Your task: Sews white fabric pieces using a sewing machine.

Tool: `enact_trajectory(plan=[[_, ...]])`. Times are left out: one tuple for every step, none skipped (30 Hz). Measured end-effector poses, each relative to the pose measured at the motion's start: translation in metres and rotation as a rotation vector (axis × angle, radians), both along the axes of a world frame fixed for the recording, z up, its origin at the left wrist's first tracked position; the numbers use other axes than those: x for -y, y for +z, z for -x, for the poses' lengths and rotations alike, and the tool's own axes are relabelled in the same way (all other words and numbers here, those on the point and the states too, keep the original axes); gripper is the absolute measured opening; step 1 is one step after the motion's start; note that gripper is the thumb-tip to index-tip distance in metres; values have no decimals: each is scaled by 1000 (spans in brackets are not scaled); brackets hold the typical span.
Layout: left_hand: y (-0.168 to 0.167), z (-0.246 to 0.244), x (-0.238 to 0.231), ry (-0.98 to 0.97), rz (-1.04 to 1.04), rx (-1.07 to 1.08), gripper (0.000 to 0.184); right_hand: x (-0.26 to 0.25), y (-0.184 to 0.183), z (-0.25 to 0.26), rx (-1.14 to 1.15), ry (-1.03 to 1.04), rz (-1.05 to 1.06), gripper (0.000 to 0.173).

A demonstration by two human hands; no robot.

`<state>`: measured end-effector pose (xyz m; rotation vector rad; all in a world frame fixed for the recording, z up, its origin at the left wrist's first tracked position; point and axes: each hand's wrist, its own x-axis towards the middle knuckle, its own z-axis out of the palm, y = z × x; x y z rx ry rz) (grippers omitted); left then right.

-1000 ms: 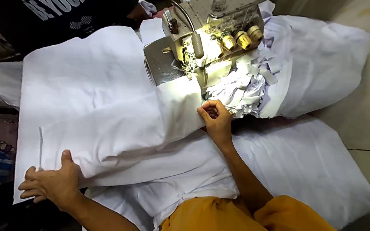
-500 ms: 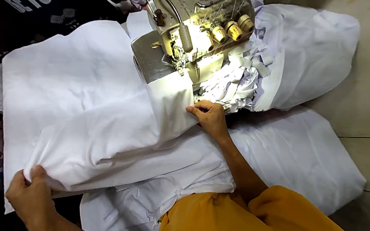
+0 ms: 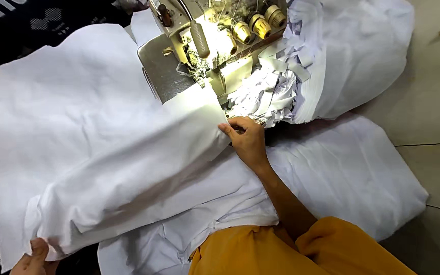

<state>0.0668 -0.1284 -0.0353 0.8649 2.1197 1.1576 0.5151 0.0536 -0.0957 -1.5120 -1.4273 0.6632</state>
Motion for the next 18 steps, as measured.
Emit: enact_trajectory(plan=[[3,-2,2,-57,41,-22,27,2,-1,1,16,-7,-11,18],[4,-3,4,-101,74,-49,23,3,-1,1,28,-13,-13,19],[4,-7,5,-129,109,-74,18,5,-1,1,27,-19,-5,19],[6,-13,5,-152,138,-84,17,6,0,2,27,-26,14,19],[8,-21,3,-172,153,-87,17,7,0,2,23,-28,38,19],[9,-28,2,-197,136,-91,17,8,1,2,15,-28,66,19],[7,-33,1,-231,81,-95,16,9,1,1,3,-28,90,19],[5,-34,1,-264,9,-96,17,10,1,1,-13,-27,107,19],[0,-33,1,-266,-82,-75,17,10,1,0,-26,-27,119,18],[-3,-32,0,-228,-180,-23,17,10,1,-1,-43,-25,127,19],[-6,-33,-2,-164,-259,45,17,10,1,-2,-62,-24,135,18],[-8,-33,-5,-93,-317,114,18,10,1,-3,-81,-21,138,18],[-10,-33,-8,-27,-351,165,20,9,1,-4,-93,-12,133,17],[-11,-37,-11,38,-349,189,21,9,2,-5,-109,0,127,15],[-12,-44,-15,98,-312,182,21,9,3,-5,-137,17,124,14],[-13,-51,-20,137,-268,169,21,9,4,-6,-165,35,124,13],[-13,-57,-23,147,-228,174,24,10,4,-7,-191,49,120,12],[-12,-60,-24,146,-200,196,27,10,4,-7,-217,59,113,11]])
